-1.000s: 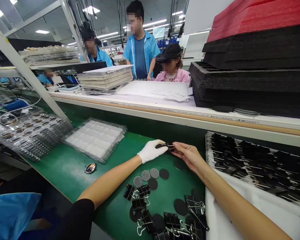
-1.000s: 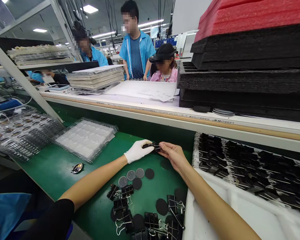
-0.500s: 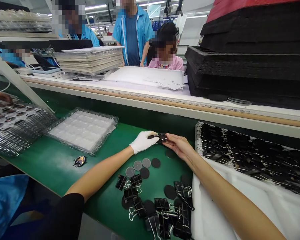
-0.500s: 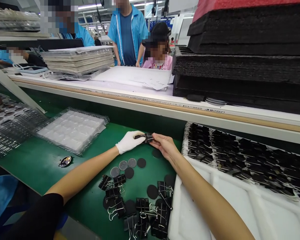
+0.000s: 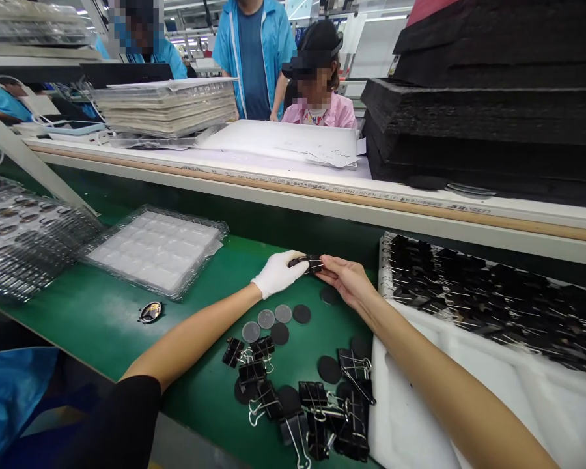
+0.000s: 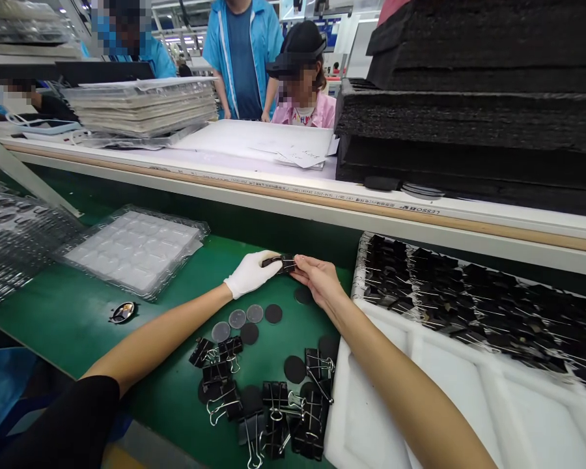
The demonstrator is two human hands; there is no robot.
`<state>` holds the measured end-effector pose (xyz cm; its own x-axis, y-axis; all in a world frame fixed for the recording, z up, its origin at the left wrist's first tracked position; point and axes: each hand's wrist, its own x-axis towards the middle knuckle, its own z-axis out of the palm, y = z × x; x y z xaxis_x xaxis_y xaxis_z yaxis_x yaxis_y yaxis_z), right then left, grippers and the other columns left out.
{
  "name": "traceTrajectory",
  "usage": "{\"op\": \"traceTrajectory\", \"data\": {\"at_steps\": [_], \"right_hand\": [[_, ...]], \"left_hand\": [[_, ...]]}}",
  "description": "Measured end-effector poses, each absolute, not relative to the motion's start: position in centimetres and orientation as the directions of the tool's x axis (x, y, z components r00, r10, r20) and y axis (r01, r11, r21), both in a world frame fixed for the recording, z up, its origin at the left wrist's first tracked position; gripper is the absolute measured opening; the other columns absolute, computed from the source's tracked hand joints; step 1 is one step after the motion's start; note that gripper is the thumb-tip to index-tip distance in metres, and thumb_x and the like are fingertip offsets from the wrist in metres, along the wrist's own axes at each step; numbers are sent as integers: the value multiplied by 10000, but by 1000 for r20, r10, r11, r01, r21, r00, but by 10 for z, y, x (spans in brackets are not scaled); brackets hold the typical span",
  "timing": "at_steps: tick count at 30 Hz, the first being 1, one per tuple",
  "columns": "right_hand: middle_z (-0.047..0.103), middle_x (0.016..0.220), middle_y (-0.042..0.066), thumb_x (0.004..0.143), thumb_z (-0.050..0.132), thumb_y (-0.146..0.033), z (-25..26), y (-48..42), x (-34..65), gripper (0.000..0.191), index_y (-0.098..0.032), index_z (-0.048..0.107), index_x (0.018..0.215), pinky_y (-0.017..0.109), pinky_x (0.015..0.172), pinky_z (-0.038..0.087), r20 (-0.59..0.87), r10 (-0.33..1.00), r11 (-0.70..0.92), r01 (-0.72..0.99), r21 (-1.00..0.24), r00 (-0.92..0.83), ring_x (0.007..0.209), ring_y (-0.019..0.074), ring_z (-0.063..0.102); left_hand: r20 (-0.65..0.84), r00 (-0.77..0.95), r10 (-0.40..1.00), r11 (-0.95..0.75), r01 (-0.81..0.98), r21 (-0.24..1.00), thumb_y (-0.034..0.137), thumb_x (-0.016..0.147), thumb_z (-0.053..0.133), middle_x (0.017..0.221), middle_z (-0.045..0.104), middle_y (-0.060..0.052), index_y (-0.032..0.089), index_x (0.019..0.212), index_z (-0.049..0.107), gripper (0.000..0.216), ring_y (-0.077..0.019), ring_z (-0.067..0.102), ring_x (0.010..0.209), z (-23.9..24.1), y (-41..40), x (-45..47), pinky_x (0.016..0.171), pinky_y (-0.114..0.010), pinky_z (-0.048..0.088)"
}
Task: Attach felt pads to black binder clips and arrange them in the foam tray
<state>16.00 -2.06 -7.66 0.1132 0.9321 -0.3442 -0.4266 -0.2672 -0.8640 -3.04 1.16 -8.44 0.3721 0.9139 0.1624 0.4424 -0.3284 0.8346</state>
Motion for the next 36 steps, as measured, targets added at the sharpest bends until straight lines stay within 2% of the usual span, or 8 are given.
{"op": "traceTrajectory", "data": {"at_steps": [7,11,14,15,17,20,26,36], "right_hand": [[805,855,68,778,875,-183,-79,-21,157,112,-135,798,844,356,931,648,-344,931,-261,-438,-860,121,806,177,774],[806,883,72,774,886,-223,-79,-20,160,160,-140,794,875,342,932,643,-302,951,-234,-471,-850,73,831,175,771],[803,873,54,787,880,-244,-79,-17,165,146,-156,783,851,331,926,643,-266,960,-184,-521,-833,86,824,160,764],[802,864,52,796,873,-248,-79,-16,167,137,-158,778,838,336,927,643,-268,959,-179,-536,-825,92,820,158,763],[798,844,51,816,858,-250,-78,-16,170,128,-158,770,825,353,931,642,-281,955,-183,-550,-815,99,807,159,763],[793,827,53,854,821,-236,-75,-16,172,105,-154,762,823,358,923,644,-301,949,-206,-536,-819,96,789,157,761],[793,813,51,864,804,-194,-67,-20,169,58,-152,768,845,326,879,650,-314,946,-247,-454,-856,78,760,141,751],[795,822,52,858,809,-185,-69,-19,171,57,-144,769,861,339,904,644,-309,949,-254,-431,-866,60,766,146,757]], "left_hand": [[167,373,913,-339,462,820,416,921,613,1130,778,-52,198,1180,731,358,-216,717,1037,-85,12,-31,912,-312,555],[175,374,911,-329,403,854,444,953,567,1200,751,-77,177,1226,693,402,-201,703,1052,-82,14,-33,921,-300,550],[149,338,929,-285,399,872,486,1004,462,1053,767,-66,164,1305,627,471,-149,698,814,-78,15,-37,817,-286,550],[125,348,929,-274,420,865,519,1010,437,940,761,-42,168,1245,650,474,-132,666,701,-77,16,-39,757,-280,541],[66,395,916,-262,467,845,613,990,433,735,696,5,183,1001,694,503,-111,581,551,-74,16,-43,645,-267,501],[-10,450,893,-233,481,846,703,925,496,631,619,26,191,770,626,551,-99,536,501,-72,19,-48,554,-247,446],[-75,520,851,-206,461,863,694,854,610,656,641,4,179,769,627,522,-104,568,541,-71,28,-55,567,-242,459],[-93,542,835,-220,484,847,727,834,620,650,643,2,176,762,643,555,-101,561,535,-64,30,-58,530,-228,446]]}}
